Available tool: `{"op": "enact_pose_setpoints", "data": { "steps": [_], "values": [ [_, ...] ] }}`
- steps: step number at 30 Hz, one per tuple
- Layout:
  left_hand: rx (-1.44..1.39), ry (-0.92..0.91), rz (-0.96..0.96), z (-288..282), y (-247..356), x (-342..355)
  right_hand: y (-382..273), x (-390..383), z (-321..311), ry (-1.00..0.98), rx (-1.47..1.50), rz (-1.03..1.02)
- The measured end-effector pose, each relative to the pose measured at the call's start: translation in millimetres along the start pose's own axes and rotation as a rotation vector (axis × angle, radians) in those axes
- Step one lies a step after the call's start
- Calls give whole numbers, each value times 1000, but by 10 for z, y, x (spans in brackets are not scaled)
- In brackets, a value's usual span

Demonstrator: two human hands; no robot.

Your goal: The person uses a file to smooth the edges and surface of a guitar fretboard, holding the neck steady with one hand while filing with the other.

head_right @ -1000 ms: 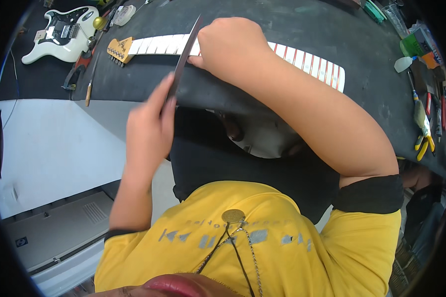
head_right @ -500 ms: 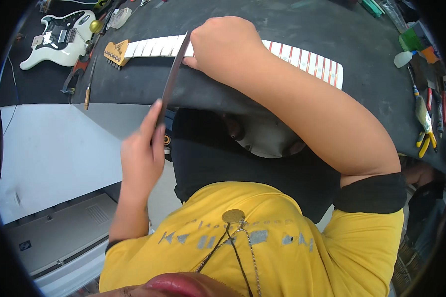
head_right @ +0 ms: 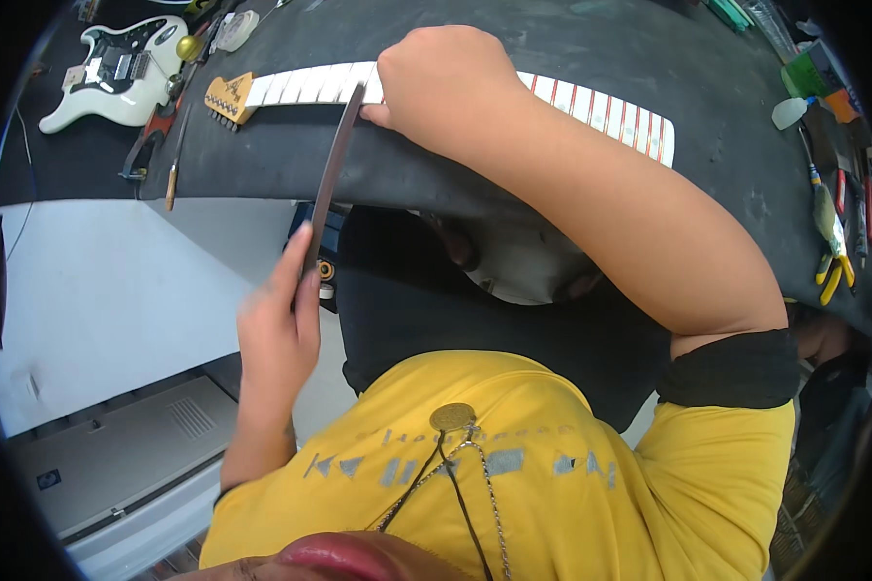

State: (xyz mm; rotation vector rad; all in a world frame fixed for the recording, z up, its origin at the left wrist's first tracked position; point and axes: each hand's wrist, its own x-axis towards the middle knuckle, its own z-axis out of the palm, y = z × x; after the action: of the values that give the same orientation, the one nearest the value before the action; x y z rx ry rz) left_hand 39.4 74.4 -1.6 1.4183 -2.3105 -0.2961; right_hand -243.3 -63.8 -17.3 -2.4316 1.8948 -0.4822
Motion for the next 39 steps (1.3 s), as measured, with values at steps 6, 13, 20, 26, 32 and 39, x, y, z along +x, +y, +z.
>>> {"op": "enact_pose_setpoints", "data": {
  "steps": [6, 13, 20, 26, 32, 39],
  "values": [
    [93, 17, 13, 288, 152, 1395, -7, 23, 16, 36, 19, -36],
    [1, -1, 18, 51, -85, 171, 47, -4, 38, 28, 24, 16],
    [114, -18, 30, 181, 60, 927, 42, 11, -2, 34, 11, 0],
    [92, 21, 41, 333, 120, 1252, 59, 11, -14, 17, 6, -4],
    [0, 45, 65, 97, -140, -77, 9, 5, 23, 17, 17, -13],
    [116, 89, 152, 339, 51, 1368, 43, 29, 36, 83, 9, -30]
  ]
}}
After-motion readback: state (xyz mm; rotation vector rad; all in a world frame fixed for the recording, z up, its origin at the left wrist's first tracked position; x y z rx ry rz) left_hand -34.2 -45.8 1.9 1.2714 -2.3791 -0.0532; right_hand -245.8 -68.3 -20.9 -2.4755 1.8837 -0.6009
